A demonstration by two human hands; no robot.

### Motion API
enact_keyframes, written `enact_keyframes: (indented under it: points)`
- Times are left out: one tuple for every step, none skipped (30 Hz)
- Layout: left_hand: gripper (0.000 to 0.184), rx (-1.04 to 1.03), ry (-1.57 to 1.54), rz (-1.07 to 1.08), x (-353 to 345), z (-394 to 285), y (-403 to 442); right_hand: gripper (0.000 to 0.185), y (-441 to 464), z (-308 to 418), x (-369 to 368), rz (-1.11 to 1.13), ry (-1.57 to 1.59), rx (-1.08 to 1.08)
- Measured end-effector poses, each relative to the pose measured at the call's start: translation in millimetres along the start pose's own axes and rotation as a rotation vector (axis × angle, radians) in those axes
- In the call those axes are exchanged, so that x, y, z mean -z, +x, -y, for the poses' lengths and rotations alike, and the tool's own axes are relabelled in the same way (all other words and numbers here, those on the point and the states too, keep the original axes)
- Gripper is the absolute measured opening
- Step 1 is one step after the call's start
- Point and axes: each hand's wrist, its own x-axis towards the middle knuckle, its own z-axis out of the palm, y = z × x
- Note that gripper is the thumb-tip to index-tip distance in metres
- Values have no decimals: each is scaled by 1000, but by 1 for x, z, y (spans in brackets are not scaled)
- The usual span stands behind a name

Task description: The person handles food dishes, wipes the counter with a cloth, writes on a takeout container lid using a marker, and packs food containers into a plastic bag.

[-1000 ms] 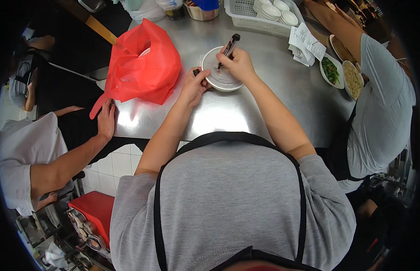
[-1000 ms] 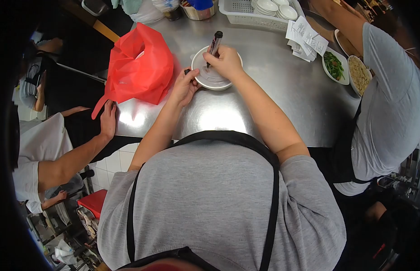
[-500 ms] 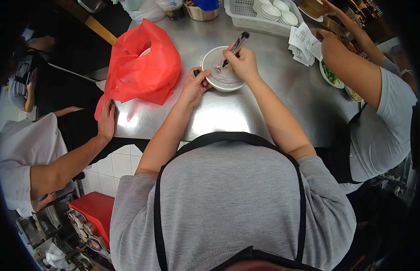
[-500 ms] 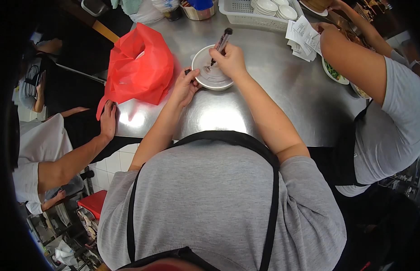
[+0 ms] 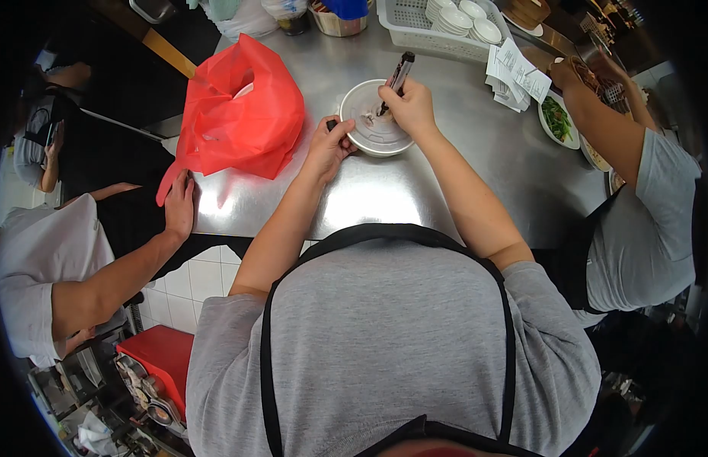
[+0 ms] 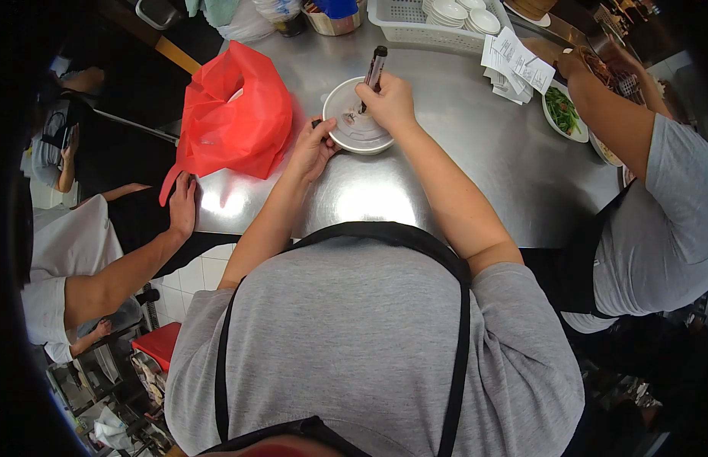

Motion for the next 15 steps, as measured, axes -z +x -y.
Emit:
enact_keyframes:
  points:
    - [27, -2, -4, -1, 0, 0, 0, 23, 0, 1, 1, 23, -16, -9]
    - [27, -1, -4, 0, 1, 0, 0, 23, 0, 0, 1, 21, -16, -10]
    - [30, 5, -7, 0, 1, 0, 1, 23, 1, 0, 0, 11, -24, -10]
    - [32, 11, -10, -1, 1, 0, 2, 23, 2, 0, 0, 2, -32, -10]
    - [32, 10, -10, -1, 1, 0, 2, 23, 2, 1, 1, 2, -31, -9]
    - [32, 8, -8, -6, 1, 0, 1, 23, 3, 2, 2, 3, -26, -39]
    - [32, 6, -7, -10, 0, 0, 1, 23, 3, 3, 3, 4, -22, -69]
    - [32, 6, -7, -10, 0, -1, 1, 23, 4, 0, 2, 4, -22, -69]
    - [33, 10, -6, -7, 0, -1, 0, 23, 5, -4, 1, 5, -22, -53]
    - [33, 15, -6, -5, 0, -1, 0, 23, 5, -3, 0, 8, -22, -39]
    - [33, 15, -5, -6, 0, -1, 0, 23, 4, -1, 1, 7, -21, -39]
    - [33, 12, -2, -8, 1, -1, 0, 23, 2, 1, 2, 4, -22, -33]
    - [33, 10, -1, -11, 0, -1, 1, 23, 1, 3, 3, 1, -23, -28]
    - [33, 10, -2, -10, 0, 0, 1, 23, 1, 1, 3, 1, -24, -28]
    - [33, 12, 0, -11, 0, 0, 1, 21, 2, -3, 2, 17, -78, -30]
